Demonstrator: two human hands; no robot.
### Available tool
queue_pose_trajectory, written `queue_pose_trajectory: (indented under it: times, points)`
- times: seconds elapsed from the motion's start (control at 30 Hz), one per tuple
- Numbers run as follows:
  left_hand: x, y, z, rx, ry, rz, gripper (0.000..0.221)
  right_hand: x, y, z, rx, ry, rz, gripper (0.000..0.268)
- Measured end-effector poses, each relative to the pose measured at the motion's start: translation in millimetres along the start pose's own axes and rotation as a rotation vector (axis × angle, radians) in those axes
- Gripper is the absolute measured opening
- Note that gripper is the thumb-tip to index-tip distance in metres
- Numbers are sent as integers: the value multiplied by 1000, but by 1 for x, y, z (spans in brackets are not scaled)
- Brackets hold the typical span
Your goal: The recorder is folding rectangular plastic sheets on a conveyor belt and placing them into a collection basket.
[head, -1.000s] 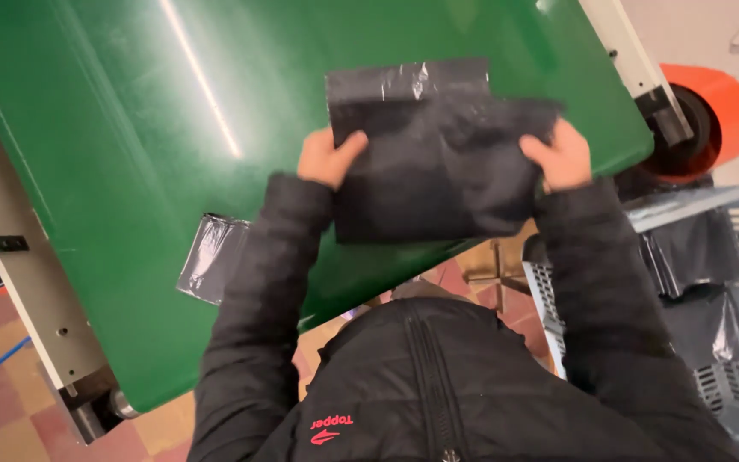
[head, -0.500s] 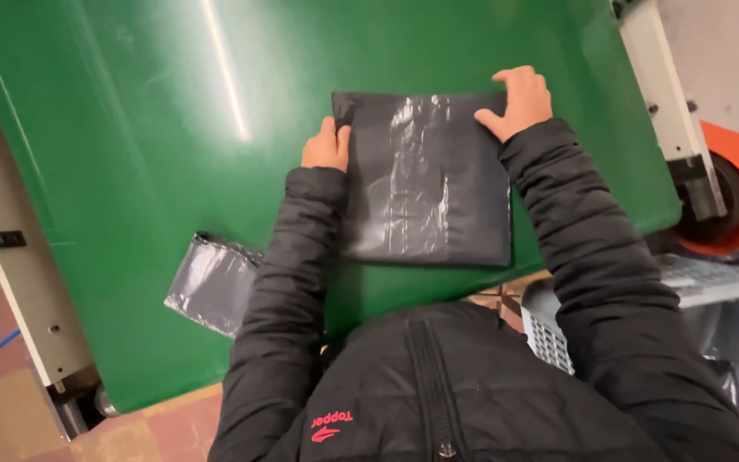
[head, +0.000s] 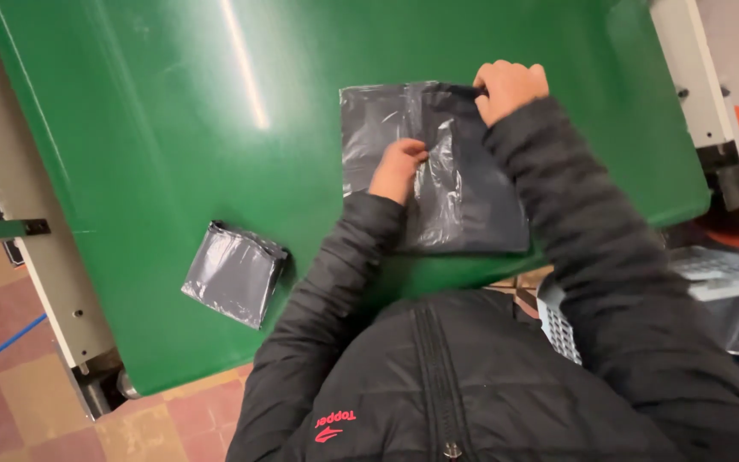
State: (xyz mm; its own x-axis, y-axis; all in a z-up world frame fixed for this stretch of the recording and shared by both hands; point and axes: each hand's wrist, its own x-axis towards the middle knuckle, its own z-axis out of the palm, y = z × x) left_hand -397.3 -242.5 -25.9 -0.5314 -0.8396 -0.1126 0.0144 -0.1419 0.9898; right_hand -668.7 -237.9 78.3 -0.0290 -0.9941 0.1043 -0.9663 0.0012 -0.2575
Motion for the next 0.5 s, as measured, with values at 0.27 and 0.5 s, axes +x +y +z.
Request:
queue_pose_trajectory:
  times: [0.27, 0.5]
  points:
    - [-59, -19, -88, -949, 18, -410, 104, -183, -115, -52, -22, 395, -172, 17]
    - [-130, 53, -72, 540, 221, 301, 57, -230, -108, 2, -69, 388, -140, 21]
